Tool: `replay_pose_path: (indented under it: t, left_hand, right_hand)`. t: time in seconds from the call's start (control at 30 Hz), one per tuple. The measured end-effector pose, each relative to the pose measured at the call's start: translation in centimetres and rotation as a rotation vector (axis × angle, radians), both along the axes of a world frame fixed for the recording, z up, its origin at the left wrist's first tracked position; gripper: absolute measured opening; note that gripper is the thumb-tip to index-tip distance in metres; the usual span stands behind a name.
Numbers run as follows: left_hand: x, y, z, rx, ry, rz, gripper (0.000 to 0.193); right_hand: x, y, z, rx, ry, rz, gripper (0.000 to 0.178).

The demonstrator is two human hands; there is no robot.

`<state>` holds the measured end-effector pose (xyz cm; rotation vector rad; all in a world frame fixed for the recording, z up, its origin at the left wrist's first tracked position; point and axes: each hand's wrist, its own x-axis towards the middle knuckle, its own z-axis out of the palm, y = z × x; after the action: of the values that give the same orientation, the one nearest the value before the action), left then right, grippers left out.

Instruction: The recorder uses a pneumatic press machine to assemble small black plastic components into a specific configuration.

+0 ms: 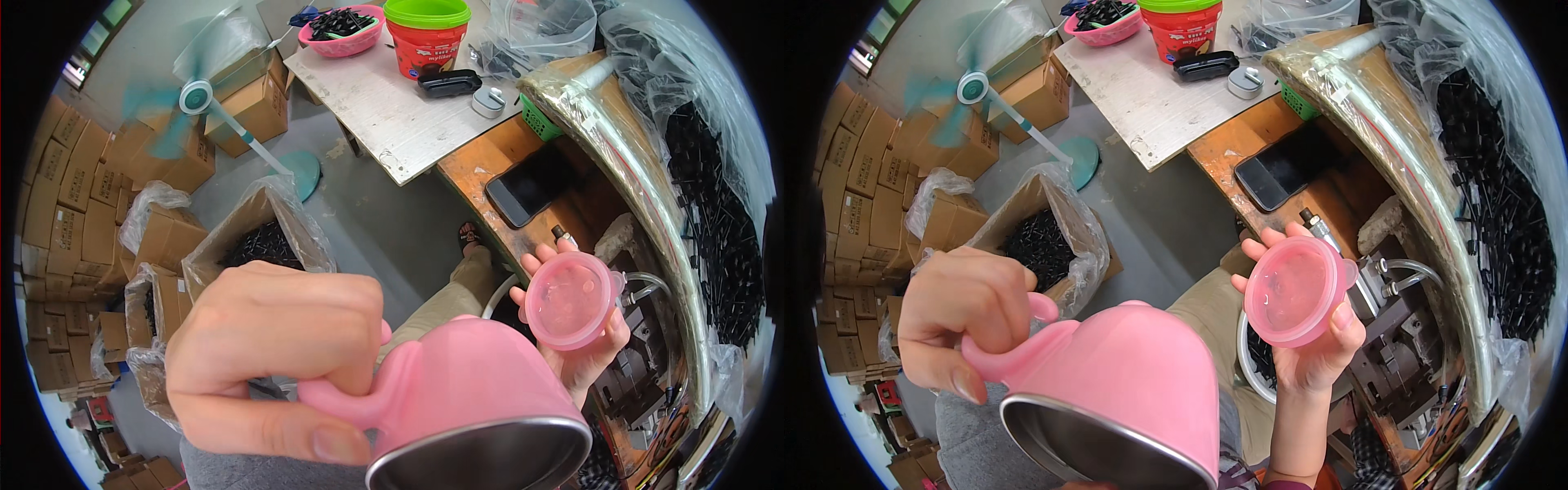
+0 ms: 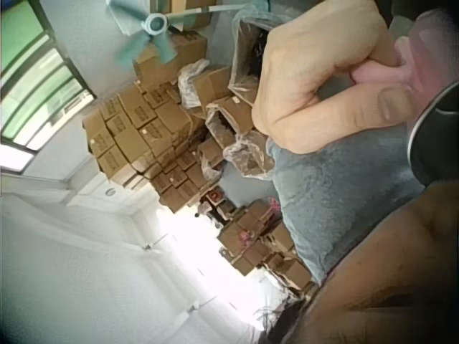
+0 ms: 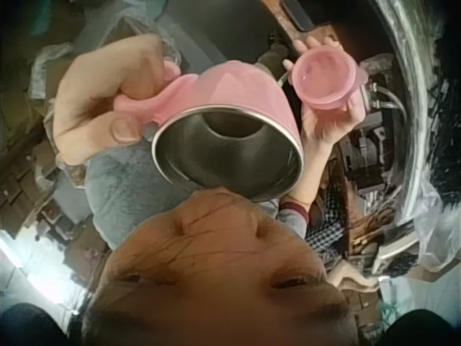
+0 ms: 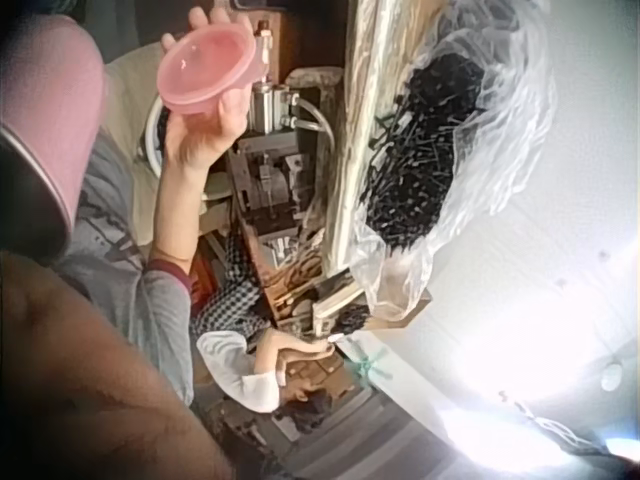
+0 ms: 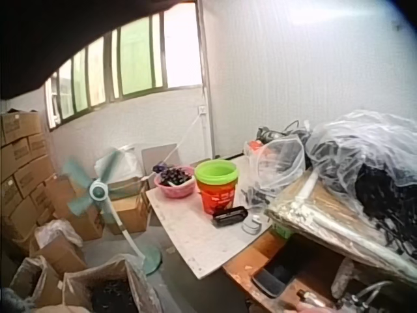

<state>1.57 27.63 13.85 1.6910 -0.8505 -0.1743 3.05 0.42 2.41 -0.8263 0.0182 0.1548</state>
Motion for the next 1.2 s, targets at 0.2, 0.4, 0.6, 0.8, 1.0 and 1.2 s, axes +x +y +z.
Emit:
replay_pose_path:
  t: [0.2,0.4,0.6,0.8,1.0,1.2]
  left_hand:
    - [0.3,0.5,-0.2,-0.054,-0.108,-0.048,0.037]
    - [0.2,1.0,0.4,-0.04,-0.168,-0.06,0.036]
    - [0.0,1.1,1.0,-0.03,-0.205,-0.052,0.036]
    - [0.1,0.9,1.6,-0.003,-0.249,-0.033,0.036]
    - [0.1,1.4,2.2,0.03,-0.278,-0.06,0.034]
    - [0.0,1.3,2.4,0.028,-0.278,-0.047,0.033]
  right_hand:
    - [-0.3,-0.7,-0.4,0.009,0.013,-0.025,0.093]
    - [-0.7,-0.1,-0.3,0.003,0.028,-0.022,0.093]
    - [-0.8,0.1,-0.2,0.03,0.032,-0.002,0.093]
    - [-0.8,-0.7,0.0,-0.002,0.008,0.02,0.093]
    - [-1.0,-0.7,-0.1,-0.001,0.024,0.041,0.094]
    - [-1.2,-0.5,-0.4,0.002,0.043,0.026,0.095]
